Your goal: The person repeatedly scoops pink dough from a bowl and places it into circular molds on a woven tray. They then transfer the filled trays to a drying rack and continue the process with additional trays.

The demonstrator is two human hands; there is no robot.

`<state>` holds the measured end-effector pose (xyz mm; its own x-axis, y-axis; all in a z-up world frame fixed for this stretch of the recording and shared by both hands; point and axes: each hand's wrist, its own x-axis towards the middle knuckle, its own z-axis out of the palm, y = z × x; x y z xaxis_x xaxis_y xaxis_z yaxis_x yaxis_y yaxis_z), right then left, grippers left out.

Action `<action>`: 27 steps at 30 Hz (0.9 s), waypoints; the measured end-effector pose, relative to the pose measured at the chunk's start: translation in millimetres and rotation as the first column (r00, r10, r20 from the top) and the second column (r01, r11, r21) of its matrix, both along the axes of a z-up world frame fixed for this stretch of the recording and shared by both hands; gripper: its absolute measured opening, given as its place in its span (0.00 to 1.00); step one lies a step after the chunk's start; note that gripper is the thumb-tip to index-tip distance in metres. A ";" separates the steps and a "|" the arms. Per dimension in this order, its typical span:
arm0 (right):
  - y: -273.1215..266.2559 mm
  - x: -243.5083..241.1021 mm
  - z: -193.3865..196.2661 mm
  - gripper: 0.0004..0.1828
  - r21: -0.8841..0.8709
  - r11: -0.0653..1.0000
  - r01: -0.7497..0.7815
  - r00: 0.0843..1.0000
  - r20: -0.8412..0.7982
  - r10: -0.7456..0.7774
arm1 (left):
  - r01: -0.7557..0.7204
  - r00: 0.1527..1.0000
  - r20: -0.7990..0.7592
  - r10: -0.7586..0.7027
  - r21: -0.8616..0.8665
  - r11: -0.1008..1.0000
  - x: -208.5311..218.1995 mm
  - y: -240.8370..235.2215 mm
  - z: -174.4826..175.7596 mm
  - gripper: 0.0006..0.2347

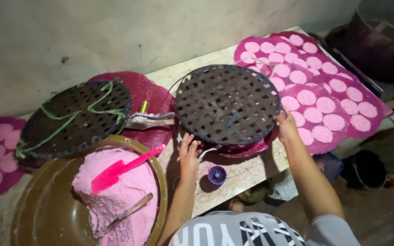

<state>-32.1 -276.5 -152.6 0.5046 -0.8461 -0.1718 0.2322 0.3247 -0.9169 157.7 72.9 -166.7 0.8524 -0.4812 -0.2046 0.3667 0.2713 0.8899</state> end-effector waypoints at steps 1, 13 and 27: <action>-3.4 0.6 -5.5 0.37 -0.034 0.999 0.001 1.000 -0.013 -0.001 | 0.022 1.000 -0.018 -0.023 -0.016 1.000 2.3 -1.3 -5.5 0.24; -9.7 -15.8 -30.4 0.30 -0.535 0.808 -0.247 0.832 -0.545 -0.106 | -0.045 0.944 0.326 -0.058 0.302 0.952 10.5 11.3 -15.3 0.22; -247.2 -267.7 -74.2 0.15 -0.801 0.599 -0.003 0.654 -0.455 -0.605 | 0.433 0.697 0.446 -0.562 0.363 0.825 -198.2 -255.2 96.9 0.10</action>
